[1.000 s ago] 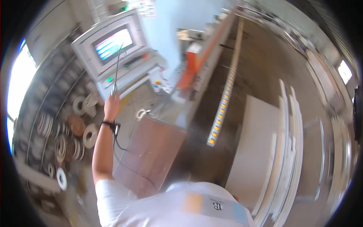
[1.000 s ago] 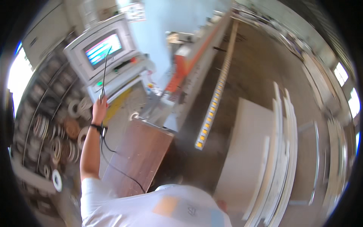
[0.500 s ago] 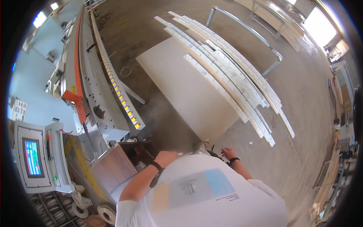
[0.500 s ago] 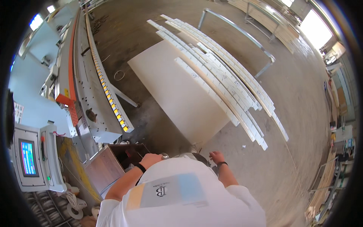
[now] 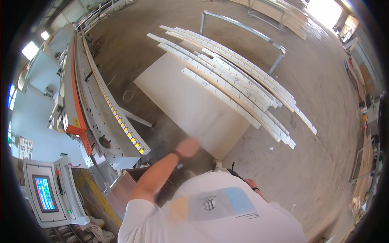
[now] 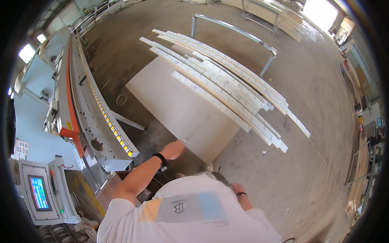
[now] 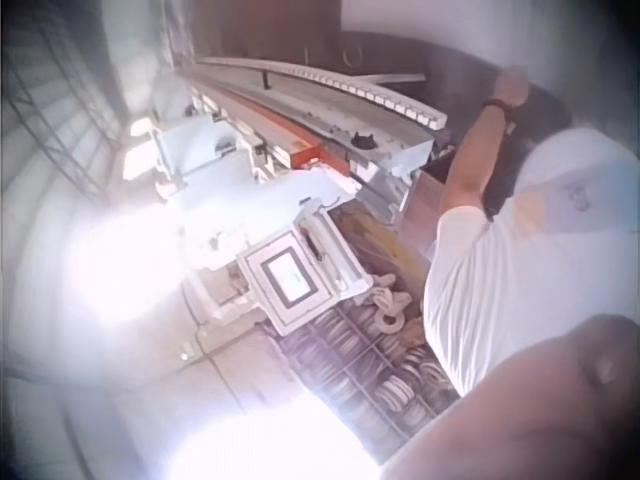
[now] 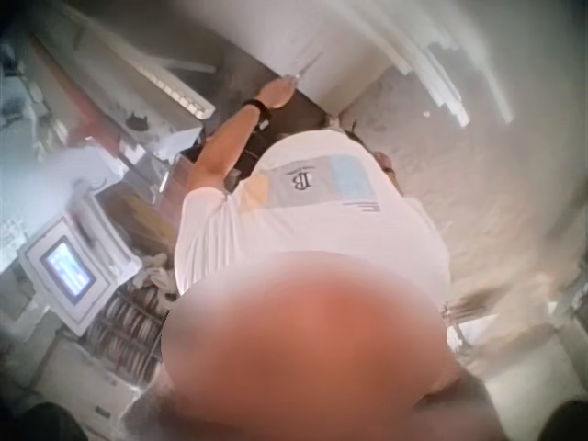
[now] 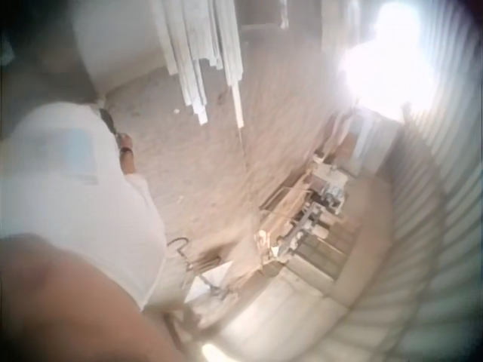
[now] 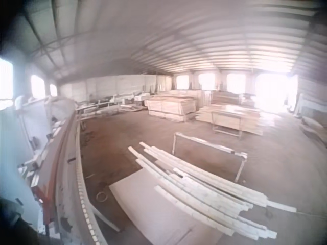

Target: Operating an industrial edge banding machine to process wooden furniture panels.

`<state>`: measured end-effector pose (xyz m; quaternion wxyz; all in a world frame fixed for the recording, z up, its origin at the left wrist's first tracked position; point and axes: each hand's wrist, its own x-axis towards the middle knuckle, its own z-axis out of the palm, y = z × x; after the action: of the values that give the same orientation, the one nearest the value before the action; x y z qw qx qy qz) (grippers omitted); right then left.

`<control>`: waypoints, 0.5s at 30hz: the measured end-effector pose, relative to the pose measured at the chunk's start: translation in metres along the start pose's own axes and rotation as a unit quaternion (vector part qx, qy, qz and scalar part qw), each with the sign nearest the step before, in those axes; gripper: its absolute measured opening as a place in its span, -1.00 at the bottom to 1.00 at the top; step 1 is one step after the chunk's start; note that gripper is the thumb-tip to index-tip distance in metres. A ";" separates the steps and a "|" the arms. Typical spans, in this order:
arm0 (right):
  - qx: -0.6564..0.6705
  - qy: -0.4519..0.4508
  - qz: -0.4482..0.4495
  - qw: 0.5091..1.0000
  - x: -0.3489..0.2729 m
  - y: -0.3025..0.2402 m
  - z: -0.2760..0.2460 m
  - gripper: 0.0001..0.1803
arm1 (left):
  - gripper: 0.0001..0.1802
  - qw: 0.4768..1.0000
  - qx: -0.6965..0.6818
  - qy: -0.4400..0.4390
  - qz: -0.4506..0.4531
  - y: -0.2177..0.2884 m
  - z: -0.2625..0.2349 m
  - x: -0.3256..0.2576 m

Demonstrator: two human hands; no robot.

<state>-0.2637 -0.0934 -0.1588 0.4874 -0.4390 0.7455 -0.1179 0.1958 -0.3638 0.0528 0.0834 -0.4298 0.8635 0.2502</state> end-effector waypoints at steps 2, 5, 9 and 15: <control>0.022 -0.005 0.067 0.998 -0.003 -0.031 -0.007 -0.51 | -0.62 0.985 -0.117 0.057 0.116 0.027 0.042 0.033; -0.138 0.043 -0.154 0.977 0.022 0.002 -0.002 -0.57 | -0.57 0.965 -0.214 -0.028 0.148 0.112 0.011 0.089; 0.066 0.059 -0.001 0.996 0.013 -0.050 -0.024 -0.51 | -0.48 0.956 -0.271 -0.060 0.097 0.095 -0.041 0.147; 0.046 0.095 0.010 0.994 -0.019 0.015 -0.037 -0.63 | -0.31 0.968 -0.152 0.164 -0.114 -0.072 -0.110 0.250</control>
<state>-0.2995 -0.0793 -0.1374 0.4355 -0.3951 0.7866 -0.1885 0.1061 -0.6307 0.0316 -0.0975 -0.5684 0.7624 0.2934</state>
